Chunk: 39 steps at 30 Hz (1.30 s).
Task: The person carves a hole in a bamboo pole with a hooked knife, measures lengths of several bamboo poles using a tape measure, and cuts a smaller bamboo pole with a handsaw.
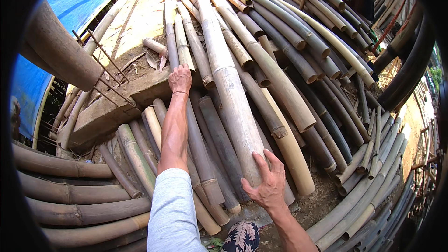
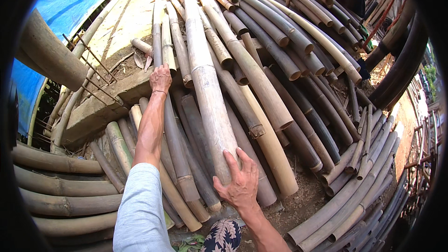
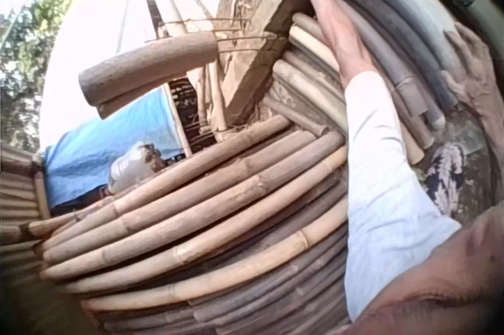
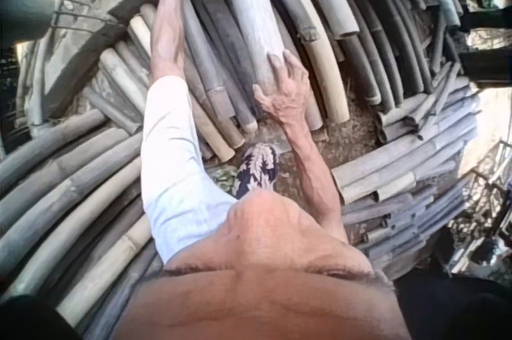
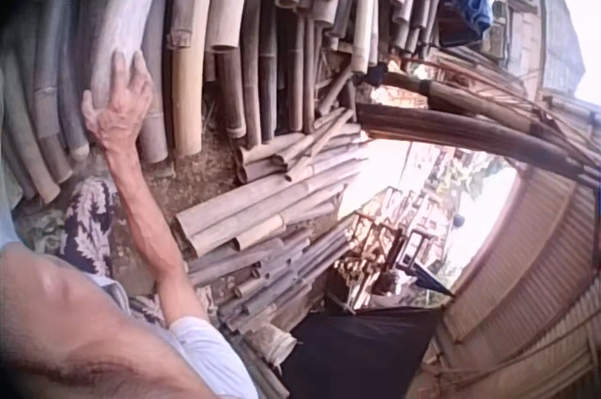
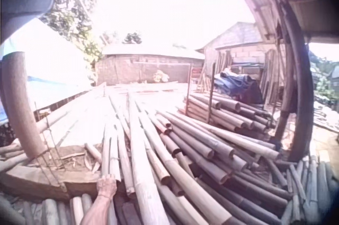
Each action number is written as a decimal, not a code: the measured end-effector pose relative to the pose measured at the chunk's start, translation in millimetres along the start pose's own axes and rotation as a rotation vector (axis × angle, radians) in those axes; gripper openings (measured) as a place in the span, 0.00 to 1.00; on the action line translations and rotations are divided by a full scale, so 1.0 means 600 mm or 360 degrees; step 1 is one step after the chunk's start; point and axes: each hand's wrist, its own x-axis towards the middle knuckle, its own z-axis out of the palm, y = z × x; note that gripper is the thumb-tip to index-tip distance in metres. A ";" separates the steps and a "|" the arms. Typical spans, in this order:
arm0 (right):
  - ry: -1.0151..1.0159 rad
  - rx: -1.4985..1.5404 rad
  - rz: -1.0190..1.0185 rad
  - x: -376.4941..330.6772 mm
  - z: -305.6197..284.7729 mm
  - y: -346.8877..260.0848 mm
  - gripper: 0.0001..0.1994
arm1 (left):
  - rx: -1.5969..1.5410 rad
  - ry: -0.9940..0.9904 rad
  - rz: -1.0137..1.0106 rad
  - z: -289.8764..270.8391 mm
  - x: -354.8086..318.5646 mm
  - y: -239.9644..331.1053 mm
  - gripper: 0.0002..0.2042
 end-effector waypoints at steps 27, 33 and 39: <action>-0.0085 0.1425 0.1313 -0.491 -0.228 0.074 0.22 | -0.1730 -0.0842 -0.0991 -0.314 -0.368 0.187 0.38; 0.0368 0.1125 0.2047 -0.802 -0.308 0.149 0.20 | -0.0899 -0.1130 -0.1600 -0.204 -0.373 0.193 0.48; 0.0793 0.1066 0.2448 -0.915 -0.344 0.085 0.21 | -0.1117 -0.1287 -0.0963 -0.118 -0.406 0.144 0.49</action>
